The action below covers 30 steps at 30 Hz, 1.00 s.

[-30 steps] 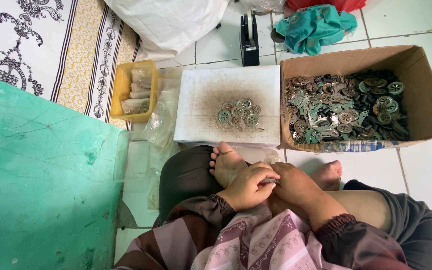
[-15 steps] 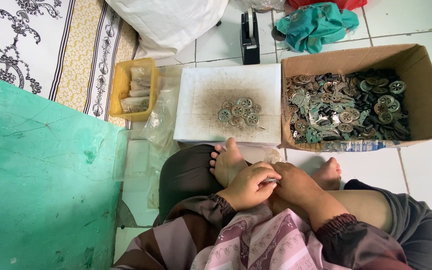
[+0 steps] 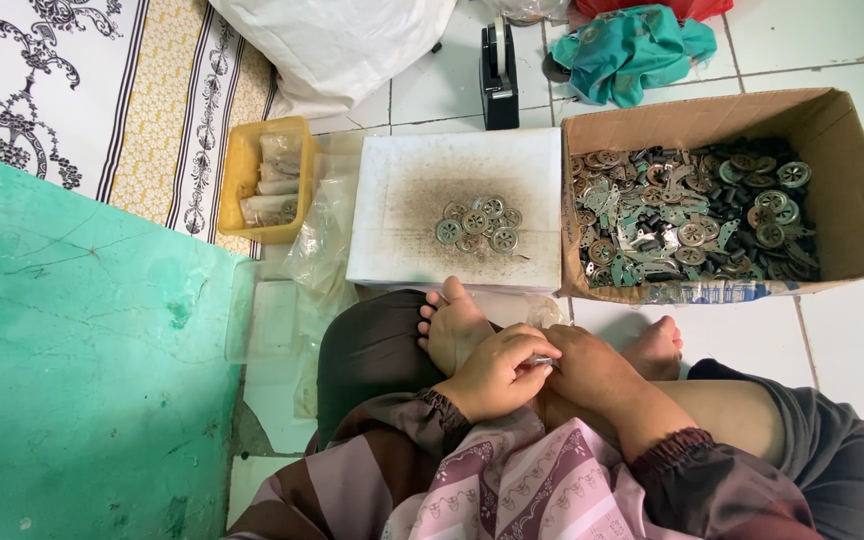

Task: Sorting and inspecting small circular metal parts by picking them from a large box, arranging them on a board, and then placing them into a plastic bag.

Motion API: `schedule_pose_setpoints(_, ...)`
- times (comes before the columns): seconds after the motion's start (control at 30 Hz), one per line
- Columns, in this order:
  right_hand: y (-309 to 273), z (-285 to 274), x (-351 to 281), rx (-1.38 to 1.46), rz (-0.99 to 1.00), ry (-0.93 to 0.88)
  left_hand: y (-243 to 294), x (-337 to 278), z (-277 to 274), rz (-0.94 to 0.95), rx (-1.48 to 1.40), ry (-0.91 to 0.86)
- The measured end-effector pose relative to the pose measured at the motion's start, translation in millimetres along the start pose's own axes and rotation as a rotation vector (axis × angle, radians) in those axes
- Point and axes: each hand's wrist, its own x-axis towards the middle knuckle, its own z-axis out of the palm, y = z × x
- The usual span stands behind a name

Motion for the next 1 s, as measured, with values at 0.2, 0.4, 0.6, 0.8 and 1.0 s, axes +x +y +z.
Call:
schedule_pose_setpoints(0.2,-2.6,-4.6,1.0,-0.007,0.002,-0.02,0.2,0.5,-0.2,0.008,-0.002,0.005)
schedule_pose_setpoints(0.4,-6.5,-6.9,-1.1,-0.014,0.0,-0.018,-0.3,0.3,-0.3,0.013,0.002,0.01)
schedule_pose_setpoints(0.6,-2.5,-2.9,-0.2,-0.013,-0.006,-0.007,3.2,1.4,-1.1,-0.004,-0.009,0.012)
schedule_pose_setpoints(0.8,-0.4,-1.1,2.2,-0.026,0.013,0.021,-4.2,-0.8,4.1,-0.034,0.014,0.056)
schedule_pose_setpoints(1.0,-32.7,-29.8,-6.7,0.194,0.224,0.309,-25.2,-7.4,8.1,-0.105,-0.003,0.213)
